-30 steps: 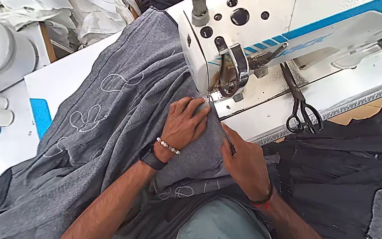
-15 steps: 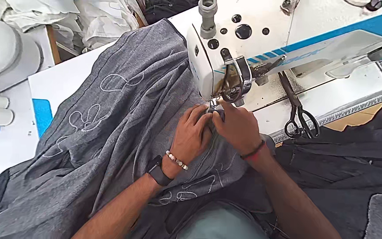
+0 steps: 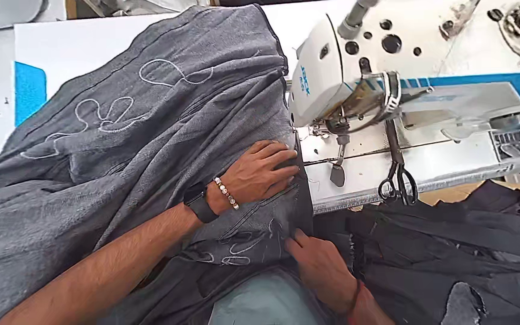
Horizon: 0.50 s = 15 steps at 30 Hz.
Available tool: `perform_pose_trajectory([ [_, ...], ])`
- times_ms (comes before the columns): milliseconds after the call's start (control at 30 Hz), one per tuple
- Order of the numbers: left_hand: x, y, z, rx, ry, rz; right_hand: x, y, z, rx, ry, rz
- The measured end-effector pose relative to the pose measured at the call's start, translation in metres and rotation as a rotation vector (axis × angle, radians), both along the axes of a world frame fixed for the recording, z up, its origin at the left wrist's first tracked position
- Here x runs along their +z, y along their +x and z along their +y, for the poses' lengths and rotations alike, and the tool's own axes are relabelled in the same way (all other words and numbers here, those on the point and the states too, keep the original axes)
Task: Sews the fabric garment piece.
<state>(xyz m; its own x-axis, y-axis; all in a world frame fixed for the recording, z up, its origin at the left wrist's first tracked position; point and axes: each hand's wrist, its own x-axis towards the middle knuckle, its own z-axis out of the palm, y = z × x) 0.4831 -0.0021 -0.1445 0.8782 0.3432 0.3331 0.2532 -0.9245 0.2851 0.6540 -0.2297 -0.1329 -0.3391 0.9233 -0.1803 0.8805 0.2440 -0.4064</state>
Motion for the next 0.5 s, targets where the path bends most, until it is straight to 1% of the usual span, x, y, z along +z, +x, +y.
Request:
perform_pose_trajectory([
  [33,0.001,0.0,-0.002,0.006,-0.002,-0.005,-0.005,-0.007,0.001,0.043,-0.155,-0.036],
  [100,0.002,0.0,-0.002,0.017,0.009,0.009,0.003,-0.009,0.023,0.146,-0.592,-0.02],
  [133,0.002,-0.001,-0.001,0.015,0.019,0.019,0.01,-0.004,0.035,0.183,-0.652,0.064],
  [167,0.001,-0.002,-0.001,0.013,0.026,0.026,0.017,0.003,0.043,0.157,-0.548,0.208],
  [200,0.001,-0.002,-0.001,0.013,0.027,0.029,0.026,0.009,0.05,0.041,-0.364,0.359],
  [233,0.001,-0.003,-0.002,0.01,0.02,0.029,0.034,0.012,0.06,-0.144,-0.158,0.432],
  [267,0.002,-0.001,-0.003,0.011,0.009,0.016,0.038,0.014,0.074,-0.333,0.04,0.395],
  [300,0.003,0.0,-0.003,0.02,-0.011,-0.001,0.038,0.017,0.089,-0.487,0.176,0.313],
  [333,0.004,0.002,-0.004,0.041,-0.038,-0.018,0.032,0.019,0.104,-0.605,0.242,0.247],
  [400,0.005,0.006,-0.003,0.099,-0.092,-0.048,0.019,0.021,0.125,-0.749,0.256,0.195],
  [500,0.007,0.01,-0.005,0.202,-0.163,-0.082,0.013,0.011,0.132,-0.797,0.246,0.128],
])
